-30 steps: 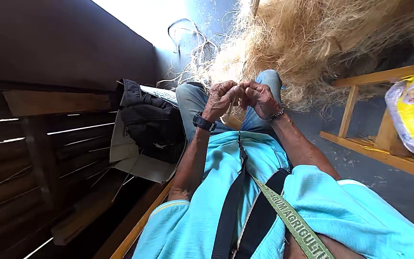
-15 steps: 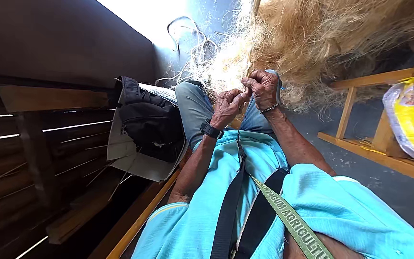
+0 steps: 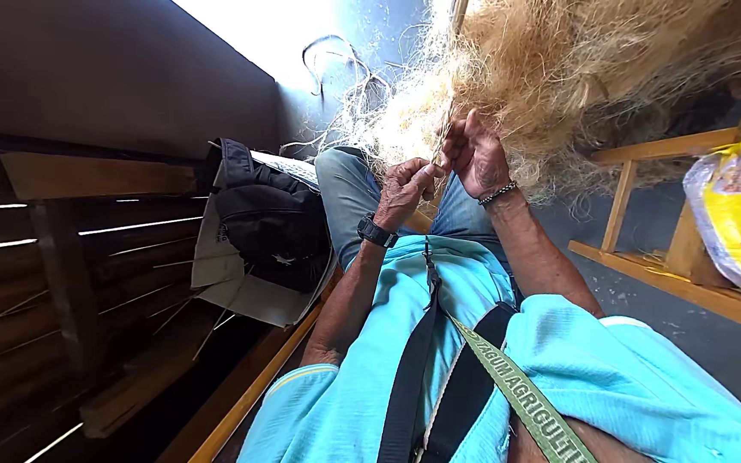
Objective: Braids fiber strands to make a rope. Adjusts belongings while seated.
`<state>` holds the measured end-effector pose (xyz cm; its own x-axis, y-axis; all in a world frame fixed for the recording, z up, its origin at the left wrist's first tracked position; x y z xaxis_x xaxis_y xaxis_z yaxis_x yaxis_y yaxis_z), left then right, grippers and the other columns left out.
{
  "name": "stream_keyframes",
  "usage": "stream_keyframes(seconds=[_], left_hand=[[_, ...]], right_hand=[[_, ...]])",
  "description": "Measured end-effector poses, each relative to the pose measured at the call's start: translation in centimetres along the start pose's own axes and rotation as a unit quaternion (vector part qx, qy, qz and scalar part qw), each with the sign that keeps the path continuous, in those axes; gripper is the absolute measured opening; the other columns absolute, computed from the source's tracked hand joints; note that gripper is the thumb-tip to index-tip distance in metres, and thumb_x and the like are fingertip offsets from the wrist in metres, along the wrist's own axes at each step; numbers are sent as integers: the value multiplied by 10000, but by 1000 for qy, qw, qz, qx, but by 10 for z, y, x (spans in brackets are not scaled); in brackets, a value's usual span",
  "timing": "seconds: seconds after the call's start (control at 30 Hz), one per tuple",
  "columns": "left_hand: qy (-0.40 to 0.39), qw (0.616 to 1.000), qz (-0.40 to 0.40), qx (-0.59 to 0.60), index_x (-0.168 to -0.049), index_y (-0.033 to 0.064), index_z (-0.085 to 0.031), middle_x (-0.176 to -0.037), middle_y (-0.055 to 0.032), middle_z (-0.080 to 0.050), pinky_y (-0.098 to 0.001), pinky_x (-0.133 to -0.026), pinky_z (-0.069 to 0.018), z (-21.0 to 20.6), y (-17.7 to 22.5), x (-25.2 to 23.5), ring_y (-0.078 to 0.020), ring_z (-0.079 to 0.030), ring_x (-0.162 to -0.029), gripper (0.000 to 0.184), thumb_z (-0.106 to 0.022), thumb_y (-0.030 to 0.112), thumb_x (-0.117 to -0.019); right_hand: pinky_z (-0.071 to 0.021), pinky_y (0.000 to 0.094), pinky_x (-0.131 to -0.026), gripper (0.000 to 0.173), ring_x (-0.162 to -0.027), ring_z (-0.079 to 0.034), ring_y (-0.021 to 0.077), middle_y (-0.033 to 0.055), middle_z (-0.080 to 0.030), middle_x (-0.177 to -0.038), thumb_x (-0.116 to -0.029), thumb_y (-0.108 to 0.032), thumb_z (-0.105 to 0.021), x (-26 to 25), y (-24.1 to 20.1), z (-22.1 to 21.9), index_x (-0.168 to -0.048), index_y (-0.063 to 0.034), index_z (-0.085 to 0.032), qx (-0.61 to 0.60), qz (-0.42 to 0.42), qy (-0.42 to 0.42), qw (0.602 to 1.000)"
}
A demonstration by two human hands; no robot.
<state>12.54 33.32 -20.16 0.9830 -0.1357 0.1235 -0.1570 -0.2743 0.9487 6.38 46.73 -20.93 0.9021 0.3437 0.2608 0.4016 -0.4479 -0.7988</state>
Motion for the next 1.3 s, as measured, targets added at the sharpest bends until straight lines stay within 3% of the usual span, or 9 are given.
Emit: stream_keyframes(seconds=[0.1, 0.17, 0.27, 0.4, 0.53, 0.73, 0.97, 1.3], left_hand=[[0, 1000, -8, 1, -941, 2, -689, -680, -10, -649, -266, -602, -558, 0, 1, 0, -96, -620, -597, 224, -504, 84, -1037], [-4, 1000, -10, -2, -917, 9, -675, -678, -17, -647, -268, -593, -549, 1, -1, 1, -102, -618, -599, 223, -506, 92, -1035], [-2, 1000, 0, 0, -919, 17, -681, -677, -14, -655, -262, -581, -553, 2, -3, 3, -100, -623, -586, 226, -506, 96, -1039], [31, 999, 25, -2, -942, 3, -689, -649, -10, -642, -259, -566, -563, 3, -2, 6, -97, -619, -557, 244, -490, 90, -1054], [37, 999, 30, 1, -964, -7, -689, -645, -9, -625, -266, -557, -548, 3, -2, 10, -103, -598, -549, 233, -494, 94, -1044], [42, 998, 30, 38, -956, 19, -689, -660, 1, -633, -271, -564, -556, 7, -3, 10, -101, -603, -555, 234, -486, 99, -1040], [28, 998, 29, 55, -934, 38, -680, -666, 4, -636, -270, -564, -550, 7, -4, 10, -97, -603, -562, 227, -490, 114, -1032], [21, 999, 4, 33, -942, 22, -688, -671, -4, -652, -273, -587, -564, 8, -1, 12, -102, -625, -580, 215, -515, 110, -1034]], right_hand=[[-564, 273, -603, 240, -633, -623, 86, 21, -691, -820, -1042, -145, -468, 12, 8, -5, -1073, -29, -676, 43, 19, -70, 996], [-566, 266, -606, 173, -650, -627, 87, 55, -715, -896, -975, -50, -579, 15, 11, -7, -1092, 13, -690, 55, 23, -102, 993], [-541, 241, -565, 76, -607, -614, 69, 34, -712, -821, -937, -17, -631, 11, 9, -10, -972, -6, -697, 86, 19, -99, 991], [-516, 235, -516, 79, -529, -574, 64, 13, -668, -683, -916, 4, -660, 2, 5, -11, -844, -22, -680, 100, 17, -31, 994], [-504, 231, -471, 114, -470, -542, 63, -3, -612, -612, -942, 7, -623, -7, 2, -14, -837, -35, -627, 68, 8, 13, 998], [-511, 231, -486, 78, -490, -542, 67, -1, -610, -663, -955, 4, -614, -8, -4, -23, -890, -39, -608, 57, 33, -11, 998], [-551, 238, -562, 95, -607, -619, 79, 24, -687, -808, -903, 44, -652, -2, -8, -28, -969, -24, -643, 65, 70, -78, 992], [-566, 249, -616, 86, -654, -637, 78, 29, -701, -828, -925, 39, -632, 1, -5, -28, -983, 4, -686, 93, 82, -133, 983]])
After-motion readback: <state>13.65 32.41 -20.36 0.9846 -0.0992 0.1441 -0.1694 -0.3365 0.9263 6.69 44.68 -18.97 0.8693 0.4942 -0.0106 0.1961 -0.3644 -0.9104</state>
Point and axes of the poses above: each hand's wrist, its own x-axis away from the middle knuckle, its own z-axis out of the back of the hand, y = z × x, the point moved 6 cm from there along -x, towards the middle knuckle
